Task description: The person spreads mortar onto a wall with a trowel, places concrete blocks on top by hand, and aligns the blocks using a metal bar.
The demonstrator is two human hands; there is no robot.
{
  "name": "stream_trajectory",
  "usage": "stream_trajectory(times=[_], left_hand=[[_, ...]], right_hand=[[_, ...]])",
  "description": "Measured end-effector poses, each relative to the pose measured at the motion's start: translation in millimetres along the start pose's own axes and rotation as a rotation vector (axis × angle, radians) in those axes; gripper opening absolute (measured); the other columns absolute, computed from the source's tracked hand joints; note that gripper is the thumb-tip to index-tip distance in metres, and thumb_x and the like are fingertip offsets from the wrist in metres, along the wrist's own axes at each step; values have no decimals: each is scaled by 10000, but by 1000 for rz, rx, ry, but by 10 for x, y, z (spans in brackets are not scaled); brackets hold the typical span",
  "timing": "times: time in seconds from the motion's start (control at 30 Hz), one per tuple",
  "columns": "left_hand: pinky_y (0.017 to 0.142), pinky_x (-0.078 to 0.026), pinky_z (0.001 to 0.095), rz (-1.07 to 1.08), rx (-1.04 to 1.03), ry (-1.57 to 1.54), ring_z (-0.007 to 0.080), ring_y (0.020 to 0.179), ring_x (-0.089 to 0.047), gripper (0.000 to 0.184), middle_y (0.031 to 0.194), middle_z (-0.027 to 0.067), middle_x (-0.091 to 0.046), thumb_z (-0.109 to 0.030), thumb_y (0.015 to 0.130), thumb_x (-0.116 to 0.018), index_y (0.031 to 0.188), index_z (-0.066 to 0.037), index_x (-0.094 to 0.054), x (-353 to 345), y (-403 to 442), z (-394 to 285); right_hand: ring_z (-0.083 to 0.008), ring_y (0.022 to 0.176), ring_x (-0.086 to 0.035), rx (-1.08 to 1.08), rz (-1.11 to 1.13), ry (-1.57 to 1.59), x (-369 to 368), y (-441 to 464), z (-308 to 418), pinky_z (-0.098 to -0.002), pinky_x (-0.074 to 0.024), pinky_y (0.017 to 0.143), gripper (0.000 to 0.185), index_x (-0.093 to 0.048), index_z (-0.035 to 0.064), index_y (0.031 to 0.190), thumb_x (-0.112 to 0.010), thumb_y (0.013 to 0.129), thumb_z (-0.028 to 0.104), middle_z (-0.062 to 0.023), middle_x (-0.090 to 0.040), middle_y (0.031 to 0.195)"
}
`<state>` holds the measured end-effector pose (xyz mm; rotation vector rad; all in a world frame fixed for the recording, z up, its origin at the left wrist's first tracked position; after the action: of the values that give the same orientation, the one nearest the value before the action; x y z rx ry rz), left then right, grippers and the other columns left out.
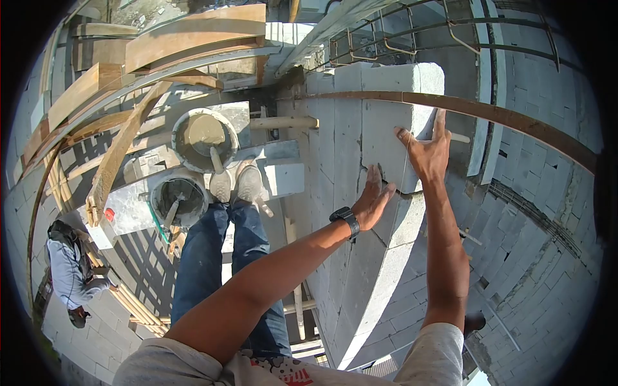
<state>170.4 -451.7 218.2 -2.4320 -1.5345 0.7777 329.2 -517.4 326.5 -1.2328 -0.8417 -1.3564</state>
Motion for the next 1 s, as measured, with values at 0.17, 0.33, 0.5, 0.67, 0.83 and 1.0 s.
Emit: stream_trajectory(times=[0.17,0.33,0.5,0.67,0.83,1.0], left_hand=[[1241,2,438,-38,1,-15,370,1519,143,978,1614,298,155,-666,998,-205,1527,87,125,-34,-4,-12],[1238,-34,458,-87,12,-77,414,1514,112,1031,1596,346,123,-691,986,-250,1516,127,86,-51,-14,-90],[1237,-53,465,-129,12,-96,430,1512,97,1049,1590,360,114,-699,983,-272,1514,130,88,-82,-19,-136],[1238,-36,479,-184,-25,-20,434,1508,111,1028,1593,348,126,-680,996,-269,1511,122,117,-203,10,-69],[1232,-28,494,-198,-47,-63,440,1504,121,989,1587,356,139,-624,1021,-300,1507,124,127,-256,1,-23],[1230,-27,478,-216,-67,-58,427,1509,110,935,1594,350,119,-560,1044,-330,1514,118,110,-272,14,3]], right_hand=[[-427,1149,-580,26,21,-50,31,5,-56,-493,-487,964,1100,-289,104,1564,-804,720,585,-303,-546,1185],[-434,1282,-513,123,50,120,55,33,-332,-450,-423,1063,977,-275,20,1552,-644,877,622,-340,-500,1327],[-416,1389,-421,2,92,460,-4,73,-659,-411,-305,1160,882,-278,-65,1525,-528,974,578,-329,-417,1475],[-210,971,-581,-44,66,405,-143,58,-738,-336,-448,929,722,-632,-46,1222,-476,994,620,-147,-671,1017],[-356,999,-656,-91,105,274,-52,32,-651,-422,-483,923,812,-631,-65,1189,-471,951,695,-278,-683,1030],[-390,936,-651,-96,87,267,-39,6,-633,-440,-488,895,832,-636,-92,1120,-477,941,705,-290,-677,960]])
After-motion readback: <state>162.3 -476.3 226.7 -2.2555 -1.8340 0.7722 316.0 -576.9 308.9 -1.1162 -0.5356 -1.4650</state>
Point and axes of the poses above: each hand's wrist, its own y-axis towards the middle knuckle, its own x-axis out of the back of the hand, z = x × y, the point moved 1 cm from there along y, towards the middle knuckle
